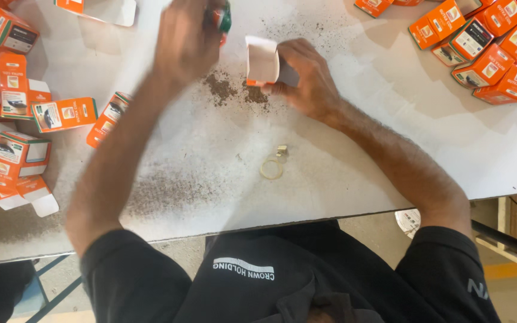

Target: The person sits at a work table covered with small orange product cartons, opens and closes the flaps of each box, presses them shut, and tosses the finished boxes onto piles on the table. They repeatedly pick up a new box, work it closed by hand, and set it aside with the others.

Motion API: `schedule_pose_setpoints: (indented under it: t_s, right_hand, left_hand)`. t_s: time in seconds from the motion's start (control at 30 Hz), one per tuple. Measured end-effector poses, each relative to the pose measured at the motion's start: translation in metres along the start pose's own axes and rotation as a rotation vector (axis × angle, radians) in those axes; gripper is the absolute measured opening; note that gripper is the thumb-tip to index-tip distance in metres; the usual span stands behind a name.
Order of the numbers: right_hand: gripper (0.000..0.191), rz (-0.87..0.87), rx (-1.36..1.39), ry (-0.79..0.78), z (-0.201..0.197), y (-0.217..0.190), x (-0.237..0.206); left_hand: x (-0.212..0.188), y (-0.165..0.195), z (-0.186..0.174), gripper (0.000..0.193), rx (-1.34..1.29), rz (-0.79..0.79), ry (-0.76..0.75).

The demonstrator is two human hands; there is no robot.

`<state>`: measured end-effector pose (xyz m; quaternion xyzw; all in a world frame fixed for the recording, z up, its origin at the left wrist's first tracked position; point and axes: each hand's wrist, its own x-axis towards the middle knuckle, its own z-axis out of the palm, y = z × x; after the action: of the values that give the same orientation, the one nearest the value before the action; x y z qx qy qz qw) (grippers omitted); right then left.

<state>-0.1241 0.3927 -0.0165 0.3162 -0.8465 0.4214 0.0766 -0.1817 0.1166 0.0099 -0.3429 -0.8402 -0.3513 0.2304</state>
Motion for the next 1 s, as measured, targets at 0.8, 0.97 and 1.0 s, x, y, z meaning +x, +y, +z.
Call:
schedule_pose_setpoints:
  t_s: [0.8,0.97,1.0]
  right_hand:
    - [0.058,-0.045,-0.015,-0.077,0.009,-0.039,-0.017]
    - [0.072,-0.029,0.040,-0.025,0.018,-0.033,-0.027]
    - [0.072,-0.018,0.066,-0.023,0.019,-0.032,-0.028]
  left_hand:
    - [-0.055,0.104,0.027,0.035,-0.107,-0.445,0.019]
    - [-0.050,0.087,0.037,0.016,-0.742,-0.730,-0.076]
    - [-0.050,0.085,0.041,0.013,-0.715,-0.738,-0.061]
